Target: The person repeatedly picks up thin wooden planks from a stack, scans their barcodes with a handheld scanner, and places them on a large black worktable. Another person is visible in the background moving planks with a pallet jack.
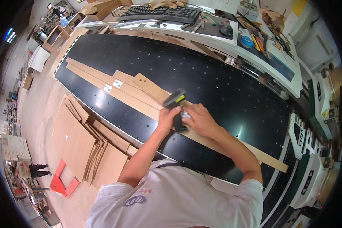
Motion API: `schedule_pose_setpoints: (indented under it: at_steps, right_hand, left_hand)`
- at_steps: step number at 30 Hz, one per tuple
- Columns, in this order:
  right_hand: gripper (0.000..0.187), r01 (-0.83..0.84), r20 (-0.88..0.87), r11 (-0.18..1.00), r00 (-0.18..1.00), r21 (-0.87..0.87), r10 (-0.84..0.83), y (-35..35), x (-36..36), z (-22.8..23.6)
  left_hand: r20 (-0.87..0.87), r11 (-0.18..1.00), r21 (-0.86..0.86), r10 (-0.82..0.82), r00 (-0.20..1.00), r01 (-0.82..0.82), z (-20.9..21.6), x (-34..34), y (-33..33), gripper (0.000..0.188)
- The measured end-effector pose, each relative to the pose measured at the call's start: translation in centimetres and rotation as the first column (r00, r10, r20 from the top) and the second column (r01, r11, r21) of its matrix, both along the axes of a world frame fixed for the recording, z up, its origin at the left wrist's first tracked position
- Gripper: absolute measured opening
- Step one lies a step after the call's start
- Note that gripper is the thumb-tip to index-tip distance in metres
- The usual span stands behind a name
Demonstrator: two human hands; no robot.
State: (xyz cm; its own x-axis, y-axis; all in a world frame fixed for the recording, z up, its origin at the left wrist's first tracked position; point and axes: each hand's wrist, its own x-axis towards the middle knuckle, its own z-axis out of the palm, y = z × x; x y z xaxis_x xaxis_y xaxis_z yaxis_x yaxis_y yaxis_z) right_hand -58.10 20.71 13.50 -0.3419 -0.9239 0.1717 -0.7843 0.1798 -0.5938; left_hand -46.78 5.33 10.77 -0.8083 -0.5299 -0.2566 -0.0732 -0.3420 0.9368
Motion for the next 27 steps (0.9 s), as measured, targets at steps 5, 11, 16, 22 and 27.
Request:
schedule_pose_setpoints:
  at_steps: [5, 11, 16, 22, 27]
  right_hand:
    - [0.058, 0.053, -0.045, 0.995, 0.997, -0.088, -0.057, -4.8, -2.8, -4.8]
    - [0.046, 0.086, -0.263, 0.996, 0.961, 0.016, -0.079, -0.3, -6.5, -5.2]
    - [0.036, 0.367, -0.452, 0.929, 0.824, -0.034, -0.342, 11.4, -11.7, -5.8]
    - [0.036, 0.858, -0.495, 0.481, 0.345, -0.178, -0.798, 20.5, -15.6, -5.9]
    - [0.037, 0.91, -0.348, 0.338, 0.244, -0.241, -0.905, 17.0, -17.5, -9.6]
  left_hand:
    - [0.031, 0.989, -0.044, 0.141, 0.99, -0.14, -2.7, 3.2, -3.8, 0.036]
    - [0.084, 0.938, 0.002, 0.344, 0.935, -0.346, -5.4, 5.0, -6.0, 0.032]
    - [-0.021, 0.978, -0.028, 0.204, 0.979, -0.205, -7.3, 5.9, -7.9, 0.038]
    - [-0.061, 0.99, -0.032, 0.136, 0.989, -0.138, -7.4, 5.7, -8.4, 0.037]
    - [-0.011, 0.981, -0.071, 0.179, 0.984, -0.179, -6.4, 5.6, -7.7, 0.039]
